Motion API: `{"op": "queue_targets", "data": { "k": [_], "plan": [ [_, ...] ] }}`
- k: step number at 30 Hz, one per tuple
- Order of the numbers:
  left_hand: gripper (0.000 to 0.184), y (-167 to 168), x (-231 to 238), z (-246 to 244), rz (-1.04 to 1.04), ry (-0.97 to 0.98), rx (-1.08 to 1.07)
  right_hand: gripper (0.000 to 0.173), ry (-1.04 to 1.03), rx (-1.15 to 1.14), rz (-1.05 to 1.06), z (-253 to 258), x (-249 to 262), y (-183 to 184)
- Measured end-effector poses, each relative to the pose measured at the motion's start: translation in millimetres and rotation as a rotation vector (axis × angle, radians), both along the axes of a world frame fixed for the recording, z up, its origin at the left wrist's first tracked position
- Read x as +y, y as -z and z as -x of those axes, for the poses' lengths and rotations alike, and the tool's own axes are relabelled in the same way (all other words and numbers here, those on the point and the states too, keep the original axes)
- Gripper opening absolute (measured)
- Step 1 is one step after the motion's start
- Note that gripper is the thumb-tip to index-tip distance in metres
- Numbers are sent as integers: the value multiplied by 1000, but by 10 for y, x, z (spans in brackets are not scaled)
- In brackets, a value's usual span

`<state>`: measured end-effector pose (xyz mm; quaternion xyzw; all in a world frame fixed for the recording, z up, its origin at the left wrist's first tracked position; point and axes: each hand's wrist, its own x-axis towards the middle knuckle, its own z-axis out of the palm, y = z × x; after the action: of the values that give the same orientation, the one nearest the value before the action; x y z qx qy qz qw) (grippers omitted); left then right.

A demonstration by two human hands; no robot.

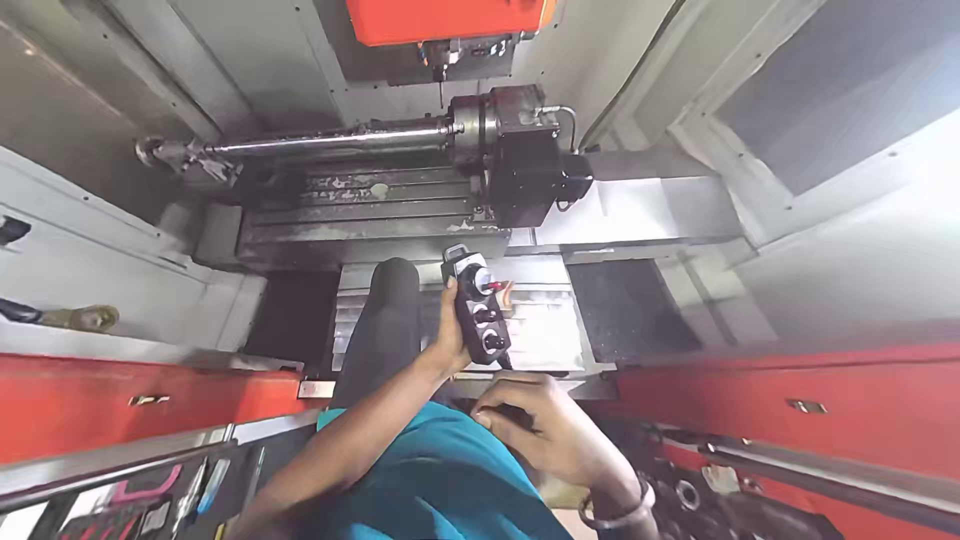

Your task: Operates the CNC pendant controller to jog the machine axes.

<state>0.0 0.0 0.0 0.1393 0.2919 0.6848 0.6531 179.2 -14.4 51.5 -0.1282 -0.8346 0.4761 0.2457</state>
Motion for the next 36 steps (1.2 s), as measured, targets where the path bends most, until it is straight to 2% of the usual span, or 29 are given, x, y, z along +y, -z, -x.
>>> {"op": "queue_targets", "data": {
  "k": [3,7,10,13,19,23,26,28,29,31,33,36],
  "plan": [
    [86,82,181,184,-43,-52,-44,26,162,53,91,-142,235,12],
    [94,310,507,486,-71,27,-158,23,338,-104,227,-129,602,58],
    [96,509,902,784,-126,85,-192,18,365,-308,263,182,983,86],
    [89,746,1328,1082,-108,109,-252,20,328,-439,250,639,1432,178],
    [81,1559,2296,1681,-140,153,-321,21,407,-409,120,1531,2404,912],
    [76,2051,2750,1921,-13,10,-228,29,506,-356,52,1998,2812,1479],
    [73,2443,2898,2069,-44,8,-313,39,544,-358,80,2248,2952,1838],
    [58,2599,2893,2130,-118,-9,-317,42,569,-389,43,2388,2994,2041],
    [48,2624,2868,2151,-131,-32,-242,41,579,-418,-7,2447,3017,2132],
    [39,2645,2757,2183,-90,2,-195,36,616,-461,-92,2547,2967,2269],
    [36,2610,2824,2244,-85,-12,-279,30,675,-416,-178,2674,3036,2398],
    [39,2719,2859,2226,-165,-70,-298,31,709,-413,-259,2747,3057,2477]
  ]
}}
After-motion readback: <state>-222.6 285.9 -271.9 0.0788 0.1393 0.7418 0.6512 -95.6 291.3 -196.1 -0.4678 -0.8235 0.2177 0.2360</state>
